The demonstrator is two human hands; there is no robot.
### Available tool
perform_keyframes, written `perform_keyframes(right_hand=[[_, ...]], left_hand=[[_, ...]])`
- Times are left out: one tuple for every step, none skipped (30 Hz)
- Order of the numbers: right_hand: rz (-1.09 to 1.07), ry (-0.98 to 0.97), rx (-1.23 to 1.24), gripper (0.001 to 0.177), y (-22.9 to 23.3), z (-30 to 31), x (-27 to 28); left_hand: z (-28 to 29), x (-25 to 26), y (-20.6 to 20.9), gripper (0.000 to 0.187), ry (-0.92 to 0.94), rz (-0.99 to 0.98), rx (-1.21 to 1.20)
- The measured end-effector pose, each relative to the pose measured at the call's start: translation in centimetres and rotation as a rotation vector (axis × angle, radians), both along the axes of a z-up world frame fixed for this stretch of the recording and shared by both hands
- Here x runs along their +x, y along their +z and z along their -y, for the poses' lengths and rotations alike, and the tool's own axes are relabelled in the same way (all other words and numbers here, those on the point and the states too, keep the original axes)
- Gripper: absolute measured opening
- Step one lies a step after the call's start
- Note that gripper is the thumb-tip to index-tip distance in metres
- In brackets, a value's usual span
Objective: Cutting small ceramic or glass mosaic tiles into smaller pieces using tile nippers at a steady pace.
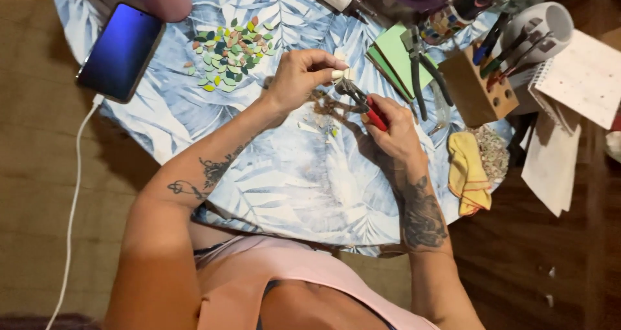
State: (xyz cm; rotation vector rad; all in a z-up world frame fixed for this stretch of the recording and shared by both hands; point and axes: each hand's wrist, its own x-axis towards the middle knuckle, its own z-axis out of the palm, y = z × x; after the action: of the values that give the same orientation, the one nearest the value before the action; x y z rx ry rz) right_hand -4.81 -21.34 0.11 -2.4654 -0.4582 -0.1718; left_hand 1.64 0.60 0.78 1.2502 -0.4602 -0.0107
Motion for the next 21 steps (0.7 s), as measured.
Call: perform_keyframes(right_hand=[[-0.008,-0.01,0.007,0.047,-0.1,-0.2,0.0],[-0.01,-0.004,0.0,0.047,-0.2,0.0,-0.1],[-0.018,-0.016,-0.002,0.045,-0.3,0.0,-0.1],[-0.026,-0.028,-0.005,0.042,-0.4,0.1,0.0],[-0.029,-0.025,-0.007,0.042,-0.4,0.2,0.0],[-0.038,-0.035,-0.009,0.041,-0.5,0.3,0.1],[-0.049,-0.048,-0.009,0.04,-0.6,0.3,0.0],[-0.052,-0.047,-0.009,0.04,0.1,-0.1,-0.2],[-0.032,-0.018,-0.073,0.032,0.8,-0.6,-0.3],[-0.011,0.012,-0.138,0.031,1.5,-1.0,-0.5],[-0.009,0.011,-0.137,0.031,1.6,-1.1,-0.5],[-0.012,0.015,-0.138,0.029,1.7,-1.2,-0.5],[-0.018,0.022,-0.139,0.027,1.8,-1.3,-0.5],[-0.018,0.023,-0.138,0.027,1.1,-0.7,-0.4],[-0.016,-0.003,-0.082,0.029,0.4,-0.3,-0.3],[-0.014,-0.029,-0.026,0.038,-0.4,0.2,-0.1],[-0.018,-0.029,-0.024,0.038,-0.4,0.2,-0.1],[-0.021,-0.029,-0.023,0.038,-0.4,0.1,-0.1],[-0.02,-0.032,-0.023,0.037,-0.3,0.1,-0.1],[-0.022,-0.035,-0.021,0.037,-0.3,0.0,-0.1],[-0.007,-0.035,-0.016,0.036,-0.2,-0.1,-0.1]], left_hand=[[-0.3,-0.2,0.1,0.014,-0.004,0.001,0.004],[-0.1,-0.1,-0.2,0.014,0.002,-0.001,-0.003],[-0.1,0.0,-0.5,0.014,0.0,0.012,0.003],[-0.1,0.0,-0.8,0.013,-0.003,0.026,0.008],[-0.2,0.0,-0.8,0.013,0.001,0.023,0.006],[-0.2,0.0,-0.8,0.012,-0.004,0.036,0.0],[-0.2,-0.1,-0.8,0.012,-0.011,0.049,-0.002],[-0.4,-0.2,-0.4,0.012,-0.009,0.045,-0.002],[-0.6,-0.3,0.0,0.005,-0.015,0.107,0.112],[-0.8,-0.4,0.4,0.006,-0.02,0.169,0.226],[-0.6,0.1,-0.3,0.006,-0.02,0.171,0.227],[-0.5,0.6,-1.0,0.023,-0.015,0.339,0.339],[-0.3,1.0,-1.8,0.041,-0.008,0.503,0.451],[-0.2,1.3,-2.2,0.041,-0.007,0.503,0.452],[-0.1,1.4,-2.7,0.028,-0.047,0.523,0.467],[-0.1,1.5,-3.2,0.016,-0.087,0.542,0.481],[-0.1,1.6,-3.7,0.016,-0.089,0.537,0.482],[0.0,1.7,-4.1,0.016,-0.102,0.542,0.469],[0.1,1.9,-4.5,0.018,-0.116,0.551,0.456],[0.4,2.1,-5.3,0.018,-0.119,0.55,0.456],[0.6,2.4,-6.1,0.018,-0.138,0.517,0.407]])
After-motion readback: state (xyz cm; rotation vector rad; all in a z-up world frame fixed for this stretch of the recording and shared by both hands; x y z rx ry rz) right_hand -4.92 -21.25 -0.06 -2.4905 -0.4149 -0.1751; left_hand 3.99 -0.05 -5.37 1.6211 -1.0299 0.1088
